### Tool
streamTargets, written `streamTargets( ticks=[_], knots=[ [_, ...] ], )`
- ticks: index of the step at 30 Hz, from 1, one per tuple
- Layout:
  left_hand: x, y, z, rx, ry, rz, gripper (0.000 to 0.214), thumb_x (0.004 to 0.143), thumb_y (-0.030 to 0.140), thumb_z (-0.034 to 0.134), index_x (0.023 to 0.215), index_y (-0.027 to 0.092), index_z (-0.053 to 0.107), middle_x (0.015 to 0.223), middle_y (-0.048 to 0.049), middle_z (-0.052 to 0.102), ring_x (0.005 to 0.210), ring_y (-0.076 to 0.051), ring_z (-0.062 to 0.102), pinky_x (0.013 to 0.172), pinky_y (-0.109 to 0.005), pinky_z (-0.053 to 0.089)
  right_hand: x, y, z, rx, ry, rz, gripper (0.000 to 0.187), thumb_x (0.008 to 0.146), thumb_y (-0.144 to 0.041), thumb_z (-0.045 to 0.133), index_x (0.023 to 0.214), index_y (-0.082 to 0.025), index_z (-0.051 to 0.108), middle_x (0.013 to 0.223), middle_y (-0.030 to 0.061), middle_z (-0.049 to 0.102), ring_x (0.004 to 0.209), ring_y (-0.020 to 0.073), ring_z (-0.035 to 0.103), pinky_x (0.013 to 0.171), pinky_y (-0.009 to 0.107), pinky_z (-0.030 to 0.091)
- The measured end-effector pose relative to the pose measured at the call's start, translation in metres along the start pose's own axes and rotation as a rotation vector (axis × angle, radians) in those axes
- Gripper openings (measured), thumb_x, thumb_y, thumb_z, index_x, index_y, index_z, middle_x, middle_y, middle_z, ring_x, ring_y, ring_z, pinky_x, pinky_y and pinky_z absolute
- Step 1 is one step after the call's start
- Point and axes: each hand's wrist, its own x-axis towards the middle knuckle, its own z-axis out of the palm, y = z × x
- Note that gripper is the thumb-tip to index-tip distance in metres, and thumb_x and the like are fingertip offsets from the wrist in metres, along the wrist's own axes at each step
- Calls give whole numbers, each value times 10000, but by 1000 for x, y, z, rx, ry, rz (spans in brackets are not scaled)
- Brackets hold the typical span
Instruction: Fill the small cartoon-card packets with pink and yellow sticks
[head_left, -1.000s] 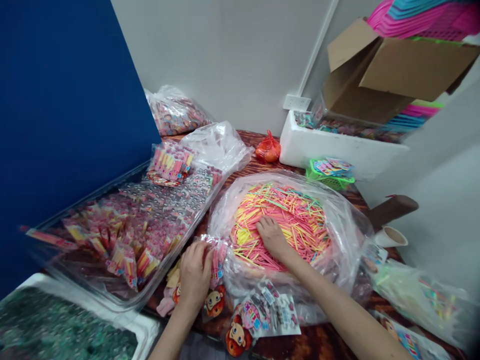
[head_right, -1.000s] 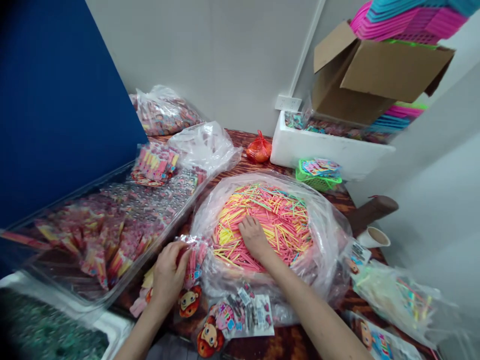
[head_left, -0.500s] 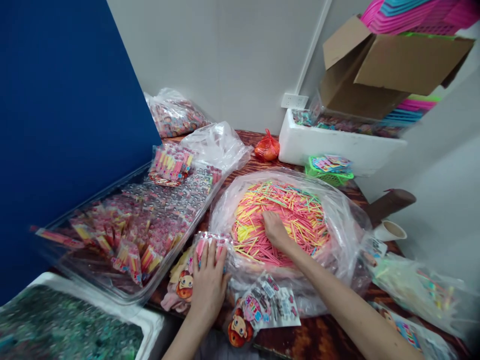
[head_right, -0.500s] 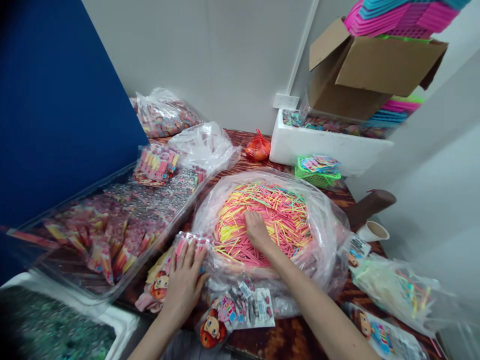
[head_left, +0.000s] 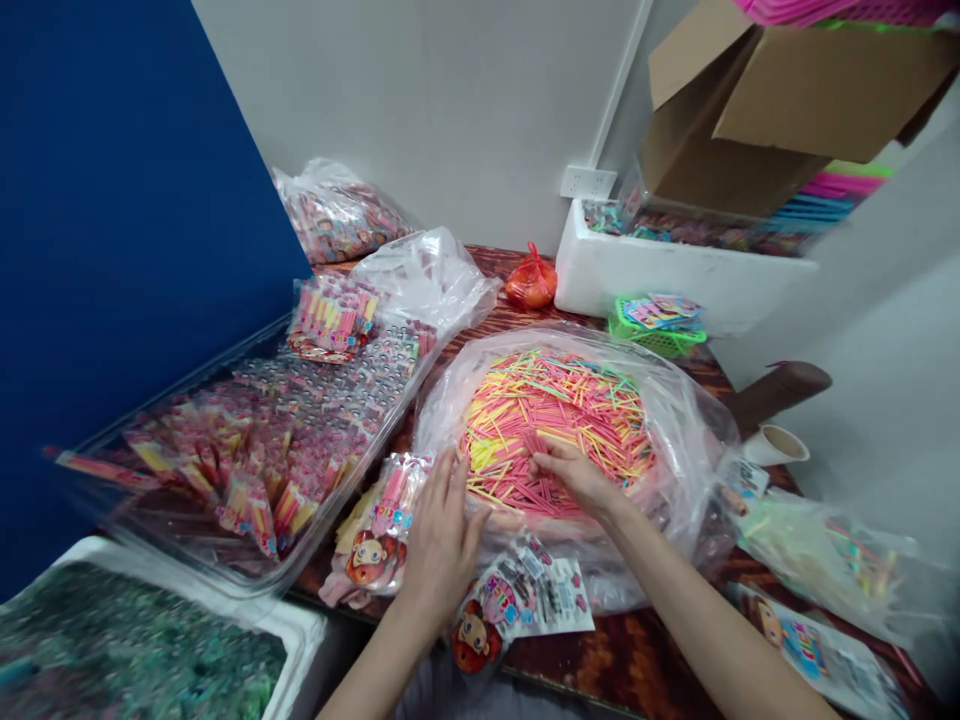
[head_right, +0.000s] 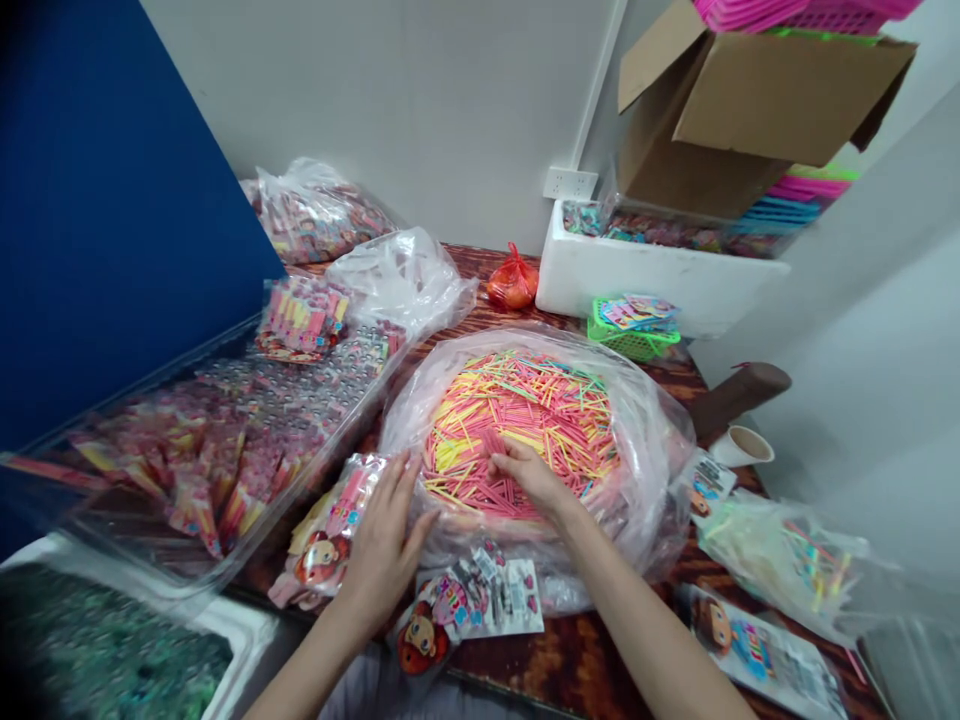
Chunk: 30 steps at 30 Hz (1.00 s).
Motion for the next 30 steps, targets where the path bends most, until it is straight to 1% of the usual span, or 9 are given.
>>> streamTargets(
  ticks=[4, 7, 9, 12, 15, 19, 22, 26, 30],
  knots=[
    [24, 31, 22, -166, 26, 28, 680, 967, 287, 425, 1529, 203, 51, 1586, -166, 192, 1466, -278, 172, 1133, -519, 306, -18, 6, 20, -76, -70, -50, 140, 808, -322, 633, 833, -184, 626, 733, -12, 622, 722, 145, 582, 722, 288, 474],
    [31, 43, 43, -198, -90, 158, 660, 968, 298, 421, 1526, 193, 85, 1565, -172, 258, 1450, -272, 234, 1136, -527, 299, -25, 14, 28, -144, -22, -132, 118, 824, -308, 601, 857, -199, 631, 810, 0, 651, 801, 177, 595, 768, 309, 481],
    [27, 43, 50, -209, -164, 195, 634, 969, 296, 418, 1520, 193, 121, 1551, -163, 296, 1438, -261, 266, 1137, -518, 301, -31, 20, 27, -197, 36, -162, 129, 841, -303, 573, 895, -202, 632, 842, 9, 661, 816, 189, 599, 793, 326, 481],
    [8, 36, 46, -195, -154, 123, 575, 970, 280, 413, 1496, 181, 202, 1506, -167, 367, 1399, -265, 332, 1101, -498, 351, -44, 32, 20, -272, 147, -175, 113, 861, -276, 543, 874, -201, 626, 835, 15, 654, 813, 190, 598, 789, 320, 475],
    [-22, 26, 36, -117, -212, 66, 384, 956, 260, 442, 1333, 190, 465, 1258, -129, 586, 1172, -256, 538, 975, -451, 455, -56, 46, 16, -295, 229, -193, 127, 881, -264, 517, 852, -198, 622, 834, 22, 648, 840, 190, 602, 793, 308, 464],
    [-49, 21, 37, 42, -304, 61, 447, 891, 284, 563, 1318, 181, 485, 1160, -117, 603, 1046, -285, 559, 874, -452, 471, -63, 54, 18, -299, 252, -220, 147, 898, -254, 497, 855, -201, 627, 858, 30, 654, 871, 189, 609, 830, 312, 447],
    [-53, 19, 44, 47, -279, 55, 425, 878, 283, 584, 1282, 181, 500, 1064, -101, 613, 981, -279, 562, 835, -437, 465, -63, 53, 20, -294, 248, -220, 153, 904, -265, 498, 863, -203, 632, 859, 33, 656, 873, 192, 611, 820, 309, 448],
    [-49, 15, 48, -94, -190, 19, 107, 921, 186, 483, 983, 180, 570, 918, -71, 610, 878, -230, 569, 780, -372, 465, -64, 54, 18, -310, 254, -226, 177, 912, -287, 496, 875, -206, 648, 870, 37, 668, 869, 197, 615, 817, 312, 455],
    [-42, 12, 44, -172, -145, 50, 189, 956, 191, 435, 803, 193, 545, 786, -41, 583, 771, -196, 563, 702, -316, 444, -66, 56, 18, -339, 256, -267, 180, 915, -265, 496, 916, -210, 667, 917, 46, 679, 905, 205, 612, 832, 320, 456]
  ],
)
